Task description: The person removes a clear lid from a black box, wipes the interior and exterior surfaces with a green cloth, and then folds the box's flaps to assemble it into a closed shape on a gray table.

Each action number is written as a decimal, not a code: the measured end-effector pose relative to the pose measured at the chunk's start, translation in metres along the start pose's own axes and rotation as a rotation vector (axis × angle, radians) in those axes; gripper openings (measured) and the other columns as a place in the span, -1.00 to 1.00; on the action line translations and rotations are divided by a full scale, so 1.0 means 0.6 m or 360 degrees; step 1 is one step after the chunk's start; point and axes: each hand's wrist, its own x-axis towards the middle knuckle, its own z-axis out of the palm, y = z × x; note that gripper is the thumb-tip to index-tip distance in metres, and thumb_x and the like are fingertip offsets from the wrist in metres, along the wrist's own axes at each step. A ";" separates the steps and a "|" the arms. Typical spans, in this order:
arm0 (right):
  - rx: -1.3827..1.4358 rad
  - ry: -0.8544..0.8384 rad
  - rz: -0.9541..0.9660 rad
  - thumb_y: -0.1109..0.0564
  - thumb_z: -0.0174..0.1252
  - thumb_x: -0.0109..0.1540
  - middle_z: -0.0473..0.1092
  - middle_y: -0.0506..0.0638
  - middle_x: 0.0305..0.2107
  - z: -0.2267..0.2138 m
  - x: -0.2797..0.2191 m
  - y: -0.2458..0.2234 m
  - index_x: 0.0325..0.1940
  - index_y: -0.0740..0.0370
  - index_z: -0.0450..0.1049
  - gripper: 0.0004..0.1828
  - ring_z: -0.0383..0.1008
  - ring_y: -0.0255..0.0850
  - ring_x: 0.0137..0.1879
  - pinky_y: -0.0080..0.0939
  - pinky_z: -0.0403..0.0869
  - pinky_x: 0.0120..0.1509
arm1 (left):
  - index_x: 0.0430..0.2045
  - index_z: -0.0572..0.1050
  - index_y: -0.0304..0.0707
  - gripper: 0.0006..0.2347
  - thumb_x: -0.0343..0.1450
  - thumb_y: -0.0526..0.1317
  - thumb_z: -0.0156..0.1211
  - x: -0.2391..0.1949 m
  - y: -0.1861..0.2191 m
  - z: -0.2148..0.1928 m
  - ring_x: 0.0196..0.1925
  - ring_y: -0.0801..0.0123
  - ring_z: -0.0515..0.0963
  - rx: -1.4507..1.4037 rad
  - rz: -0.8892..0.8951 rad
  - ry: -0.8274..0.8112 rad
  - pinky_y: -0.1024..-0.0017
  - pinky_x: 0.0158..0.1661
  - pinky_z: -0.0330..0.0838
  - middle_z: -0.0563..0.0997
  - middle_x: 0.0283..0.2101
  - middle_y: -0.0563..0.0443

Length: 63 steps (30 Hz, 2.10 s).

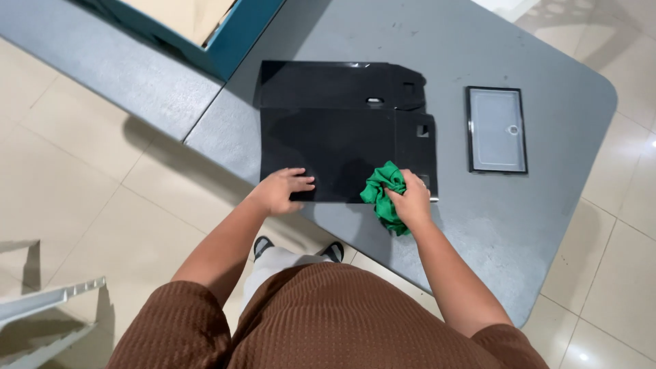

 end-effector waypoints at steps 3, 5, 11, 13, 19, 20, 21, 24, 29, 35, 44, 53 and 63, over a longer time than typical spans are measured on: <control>-0.0327 -0.0200 0.0107 0.00 0.39 0.12 0.52 0.13 -0.18 0.031 -0.006 0.031 0.06 0.08 0.47 -0.54 0.49 0.16 0.04 0.16 0.41 0.05 | 0.08 0.61 0.07 -0.71 0.48 -0.05 0.17 0.026 -0.029 0.026 0.39 0.41 0.48 -0.0084 -0.0381 0.0060 0.37 0.47 0.35 0.59 0.32 0.27; -0.0483 -0.0190 -0.0013 -0.01 0.38 0.07 0.53 0.10 -0.20 0.039 -0.007 0.037 0.04 0.07 0.45 -0.51 0.51 0.15 0.03 0.17 0.41 0.05 | 0.13 0.55 0.07 -0.65 0.43 -0.09 0.22 0.034 -0.022 0.028 0.46 0.35 0.38 -0.0037 -0.0442 0.0300 0.27 0.46 0.27 0.47 0.39 0.23; -0.0698 -0.0326 0.0039 -0.10 0.32 0.10 0.54 0.08 -0.25 0.050 0.009 0.017 0.00 0.02 0.42 -0.56 0.53 0.12 -0.03 0.16 0.45 0.00 | 0.39 0.10 -0.03 -0.13 0.15 0.02 0.43 0.054 0.011 -0.092 0.56 0.21 -0.09 0.0211 -0.0740 0.0524 -0.09 0.43 -0.24 -0.03 0.53 0.04; -0.0732 -0.0358 0.0103 -0.12 0.31 0.09 0.55 0.08 -0.25 0.049 0.014 0.005 -0.02 0.01 0.42 -0.56 0.54 0.12 -0.04 0.16 0.45 -0.02 | 0.44 -0.03 -0.03 -0.01 0.12 0.11 0.44 0.064 -0.015 -0.116 0.58 0.23 -0.19 0.0223 -0.0793 0.0397 -0.10 0.45 -0.33 -0.13 0.55 0.06; -0.0689 -0.0366 0.0335 -0.18 0.30 0.12 0.55 0.14 -0.28 0.058 0.030 0.011 0.07 0.00 0.42 -0.50 0.56 0.18 -0.13 0.16 0.47 -0.09 | 0.50 -0.01 -0.02 -0.33 0.49 0.14 0.00 0.131 -0.157 -0.045 0.60 0.21 -0.12 0.0531 -0.0552 0.0602 -0.15 0.44 -0.32 -0.06 0.59 0.11; -0.0601 -0.0235 0.0456 -0.18 0.30 0.14 0.55 0.16 -0.28 0.063 0.036 0.012 0.04 0.03 0.42 -0.52 0.56 0.19 -0.13 0.15 0.47 -0.08 | 0.50 -0.03 -0.01 -0.35 0.50 0.12 -0.05 0.128 -0.143 -0.060 0.60 0.23 -0.14 0.0476 -0.0600 0.0542 -0.15 0.44 -0.33 -0.07 0.58 0.12; -0.0513 -0.0102 0.0576 -0.17 0.30 0.15 0.54 0.19 -0.27 0.068 0.041 0.014 0.01 0.06 0.42 -0.54 0.56 0.20 -0.13 0.15 0.48 -0.08 | 0.49 -0.05 -0.01 -0.38 0.51 0.11 -0.10 0.126 -0.129 -0.073 0.60 0.24 -0.15 0.0422 -0.0649 0.0481 -0.14 0.45 -0.35 -0.09 0.57 0.13; -0.0773 0.0146 0.0658 -0.03 0.32 0.20 0.52 0.23 -0.32 0.109 0.097 0.014 0.01 0.20 0.36 -0.57 0.53 0.26 -0.17 0.24 0.42 -0.11 | 0.49 -0.08 -0.04 -0.37 0.51 0.10 -0.14 0.135 -0.131 -0.079 0.59 0.22 -0.18 0.0442 -0.0698 0.0478 -0.13 0.44 -0.36 -0.12 0.57 0.11; -0.0920 -0.0015 0.0256 0.02 0.39 0.04 0.50 0.15 -0.32 0.223 0.163 -0.102 -0.10 0.19 0.35 -0.53 0.52 0.17 -0.12 0.20 0.40 -0.05 | 0.49 -0.12 -0.01 -0.37 0.51 0.11 -0.16 0.138 -0.132 -0.086 0.59 0.26 -0.21 0.0396 -0.0739 0.0415 -0.11 0.45 -0.35 -0.16 0.57 0.13; -0.0896 -0.0225 -0.0229 0.03 0.39 0.00 0.47 0.02 -0.34 0.263 0.084 -0.159 -0.26 0.09 0.38 -0.64 0.49 0.03 -0.07 0.11 0.34 0.00 | 0.49 -0.14 0.01 -0.38 0.52 0.12 -0.21 0.138 -0.128 -0.096 0.59 0.28 -0.21 0.0389 -0.0758 0.0296 -0.10 0.45 -0.35 -0.18 0.57 0.15; -0.0903 -0.0239 -0.0093 0.03 0.39 -0.06 0.49 0.01 -0.30 0.244 0.095 -0.168 -0.22 0.11 0.39 -0.58 0.50 0.01 -0.06 0.13 0.29 0.00 | 0.48 -0.14 -0.15 -0.31 0.48 0.12 -0.14 0.138 -0.124 -0.101 0.59 0.17 -0.22 0.0327 -0.0766 0.0414 -0.07 0.45 -0.38 -0.17 0.57 0.02; -0.0728 -0.0227 0.0038 0.04 0.40 0.00 0.52 0.05 -0.33 0.274 0.127 -0.172 -0.21 0.12 0.35 -0.59 0.52 0.08 -0.08 0.15 0.29 -0.01 | 0.51 -0.03 -0.19 -0.34 0.50 0.03 -0.04 0.100 -0.101 -0.019 0.63 0.20 -0.16 0.0552 -0.0526 0.0557 -0.08 0.49 -0.35 -0.09 0.60 -0.04; -0.0424 -0.0424 0.0239 0.08 0.33 0.07 0.53 0.06 -0.41 0.208 0.100 -0.148 -0.21 0.07 0.39 -0.71 0.55 0.13 -0.11 0.11 0.31 0.05 | 0.49 -0.04 -0.02 -0.40 0.51 0.06 -0.15 0.054 -0.055 -0.019 0.60 0.33 -0.17 0.0336 -0.0604 0.0415 -0.16 0.44 -0.34 -0.09 0.57 0.15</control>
